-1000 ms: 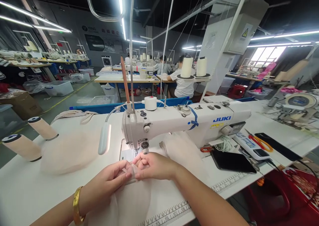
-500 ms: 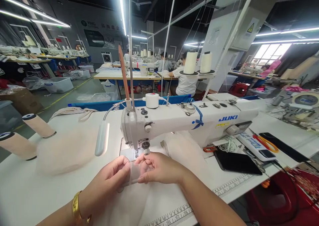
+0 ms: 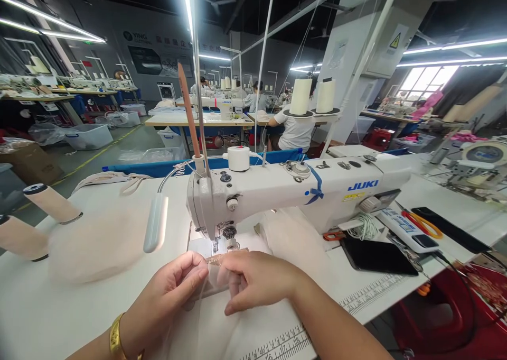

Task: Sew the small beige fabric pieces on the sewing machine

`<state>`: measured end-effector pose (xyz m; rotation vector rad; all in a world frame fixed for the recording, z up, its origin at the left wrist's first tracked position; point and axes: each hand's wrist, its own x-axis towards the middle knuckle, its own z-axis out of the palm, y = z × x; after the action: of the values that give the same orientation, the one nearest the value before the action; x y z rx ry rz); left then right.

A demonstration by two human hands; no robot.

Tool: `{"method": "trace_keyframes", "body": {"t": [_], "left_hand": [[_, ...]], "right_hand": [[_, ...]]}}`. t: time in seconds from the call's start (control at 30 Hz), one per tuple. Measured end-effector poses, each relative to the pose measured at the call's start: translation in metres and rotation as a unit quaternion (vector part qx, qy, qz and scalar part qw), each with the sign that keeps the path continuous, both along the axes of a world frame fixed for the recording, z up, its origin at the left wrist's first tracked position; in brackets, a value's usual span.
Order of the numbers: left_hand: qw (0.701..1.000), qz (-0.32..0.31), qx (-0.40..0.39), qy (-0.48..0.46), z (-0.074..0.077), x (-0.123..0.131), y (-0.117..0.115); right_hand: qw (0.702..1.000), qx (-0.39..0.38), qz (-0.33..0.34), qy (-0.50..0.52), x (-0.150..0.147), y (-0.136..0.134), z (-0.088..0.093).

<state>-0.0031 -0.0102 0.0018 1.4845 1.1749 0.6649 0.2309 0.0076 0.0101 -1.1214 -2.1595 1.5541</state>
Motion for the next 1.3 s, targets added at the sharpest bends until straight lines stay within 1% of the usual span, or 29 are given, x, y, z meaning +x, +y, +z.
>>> {"method": "trace_keyframes", "body": {"t": [0.07, 0.17, 0.23, 0.3, 0.43, 0.57, 0.73, 0.8, 1.0, 1.17, 1.3], "left_hand": [[1.0, 0.003, -0.003, -0.006, 0.0, 0.001, -0.001], [1.0, 0.005, 0.001, -0.014, -0.001, 0.001, -0.001], [1.0, 0.005, 0.015, -0.011, -0.003, 0.001, -0.001], [1.0, 0.004, 0.027, -0.006, -0.005, 0.0, -0.001], [0.999, 0.007, 0.04, -0.003, -0.008, 0.0, -0.001], [0.998, 0.007, 0.056, 0.007, -0.01, -0.001, 0.0], [1.0, 0.015, 0.025, -0.009, -0.012, -0.001, 0.003], [0.999, 0.019, 0.026, -0.004, -0.012, -0.001, 0.002], [0.998, 0.019, 0.057, 0.002, -0.011, 0.0, 0.001], [0.996, 0.033, 0.078, -0.035, -0.008, 0.003, 0.0], [0.996, 0.041, 0.071, -0.033, -0.009, 0.004, 0.0]], "right_hand": [[0.998, -0.013, -0.045, 0.048, 0.0, 0.0, -0.002], [0.984, -0.025, -0.116, 0.135, -0.013, 0.0, -0.01], [0.975, -0.024, -0.133, 0.174, -0.023, -0.001, -0.015], [0.971, -0.009, -0.143, 0.19, -0.031, -0.003, -0.016], [0.967, 0.028, -0.17, 0.186, -0.034, -0.007, -0.017], [0.966, 0.052, -0.183, 0.173, -0.035, -0.011, -0.017], [0.965, 0.088, -0.205, 0.138, -0.039, -0.015, -0.016], [0.964, 0.104, -0.21, 0.122, -0.04, -0.016, -0.016], [0.957, 0.153, -0.215, 0.118, -0.038, -0.016, -0.019], [0.954, 0.163, -0.21, 0.139, -0.038, -0.018, -0.021], [0.951, 0.176, -0.21, 0.141, -0.038, -0.018, -0.022]]}}
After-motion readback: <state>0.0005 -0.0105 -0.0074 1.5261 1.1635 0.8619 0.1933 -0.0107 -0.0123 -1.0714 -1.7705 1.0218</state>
